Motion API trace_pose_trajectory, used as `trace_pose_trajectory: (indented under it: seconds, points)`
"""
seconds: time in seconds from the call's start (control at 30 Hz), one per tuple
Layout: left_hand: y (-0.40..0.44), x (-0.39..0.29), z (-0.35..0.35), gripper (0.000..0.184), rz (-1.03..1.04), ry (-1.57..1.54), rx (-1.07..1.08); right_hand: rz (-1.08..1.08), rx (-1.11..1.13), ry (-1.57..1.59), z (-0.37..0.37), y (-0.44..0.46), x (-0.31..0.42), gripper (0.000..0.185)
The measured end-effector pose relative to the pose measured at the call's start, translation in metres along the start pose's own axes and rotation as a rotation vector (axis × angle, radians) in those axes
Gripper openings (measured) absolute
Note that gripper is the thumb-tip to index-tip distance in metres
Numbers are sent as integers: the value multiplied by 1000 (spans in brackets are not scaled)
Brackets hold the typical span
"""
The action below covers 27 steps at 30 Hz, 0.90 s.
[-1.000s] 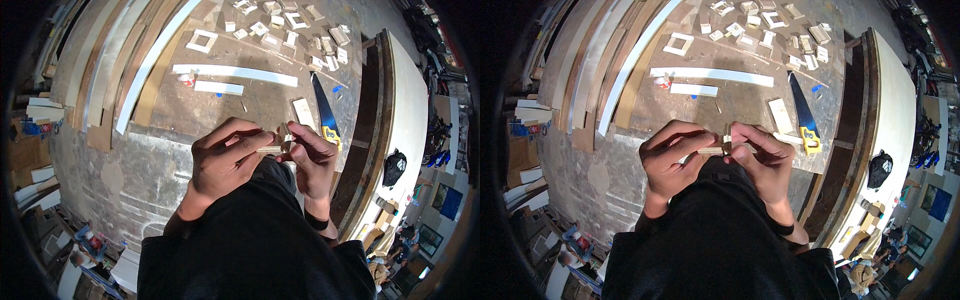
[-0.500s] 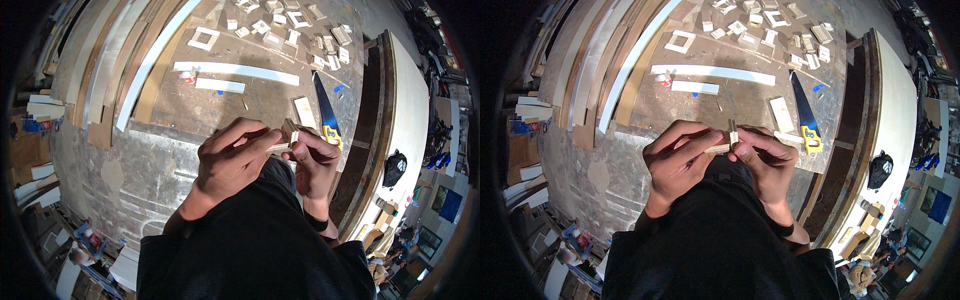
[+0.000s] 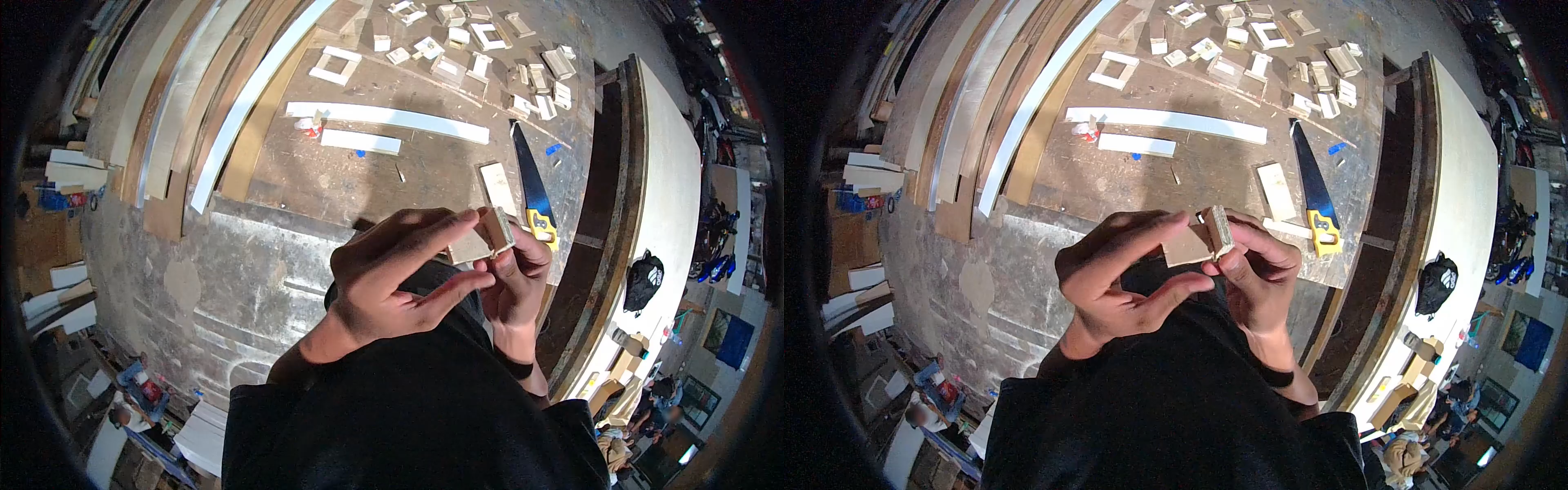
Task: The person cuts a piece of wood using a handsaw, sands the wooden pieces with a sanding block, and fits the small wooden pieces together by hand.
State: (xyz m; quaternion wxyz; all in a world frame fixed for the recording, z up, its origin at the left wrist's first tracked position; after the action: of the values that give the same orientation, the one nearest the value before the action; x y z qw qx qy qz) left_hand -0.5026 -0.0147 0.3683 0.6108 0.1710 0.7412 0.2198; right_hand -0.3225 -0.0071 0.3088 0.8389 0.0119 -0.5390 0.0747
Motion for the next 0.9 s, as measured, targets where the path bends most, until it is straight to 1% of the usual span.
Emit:
trace_pose_trajectory:
  seconds: [0.03, 0.1, 0.17, 0.2, 0.27, 0.33, 0.4, 0.47, 0.6, 0.67, 0.7, 0.73, 0.8, 0.83, 0.9]
  points:
    - [-2, 2, 1, 50, -22, -57, -33, 0, -1, 0, 0, 0, -1, 29]
    - [-3, 4, 2, 49, -22, -106, -52, -119, 25, -61, 1, 1, 1, 30]
    - [-5, 5, 4, 45, -69, -154, -53, -125, 22, -52, 0, -2, 3, 30]
    - [-4, 5, 4, 45, -70, -154, -52, -130, 21, -43, -1, -3, 4, 30]
    - [-1, 2, 6, 41, 37, -102, -4, -134, 5, -61, -3, -4, 5, 30]
    - [0, 2, 9, 39, 12, -128, -1, -137, -11, -80, -8, -5, 5, 29]
    - [1, 1, 12, 37, -11, -154, 0, -227, -16, -204, -14, -6, 8, 28]
    - [3, 2, 14, 36, -78, -213, -1, -236, -16, -211, -17, -8, 10, 27]
    - [3, 6, 16, 35, -34, -181, 23, -243, -7, -229, -18, -6, 13, 27]
    - [-1, 14, 18, 36, -91, -295, -8, -234, -21, -234, -18, -5, 12, 28]
    - [0, 13, 18, 36, -90, -294, -7, -225, -34, -240, -17, -4, 12, 28]
    - [1, 12, 18, 35, -93, -288, -6, -226, -34, -240, -15, -4, 12, 28]
    - [3, 11, 18, 34, -93, -279, -7, -171, -75, -114, -15, -2, 10, 29]
    - [2, 10, 18, 33, -89, -261, -16, -172, -73, -113, -15, -3, 9, 29]
    - [2, 10, 19, 33, -87, -245, -26, -167, -45, -1, -18, -5, 7, 31]
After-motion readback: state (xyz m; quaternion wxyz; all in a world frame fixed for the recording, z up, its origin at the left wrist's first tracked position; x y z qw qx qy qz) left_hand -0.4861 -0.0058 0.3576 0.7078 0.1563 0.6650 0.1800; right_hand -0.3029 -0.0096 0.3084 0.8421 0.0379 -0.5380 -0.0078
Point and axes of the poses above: each hand's wrist, its own y-axis towards the middle knuckle, its own z-axis out of the palm, x = y × z, the point moved 4 cm from there along y, towards the middle knuckle, and after that the axes turned 10 degrees about -y, right-handed, at the moved point
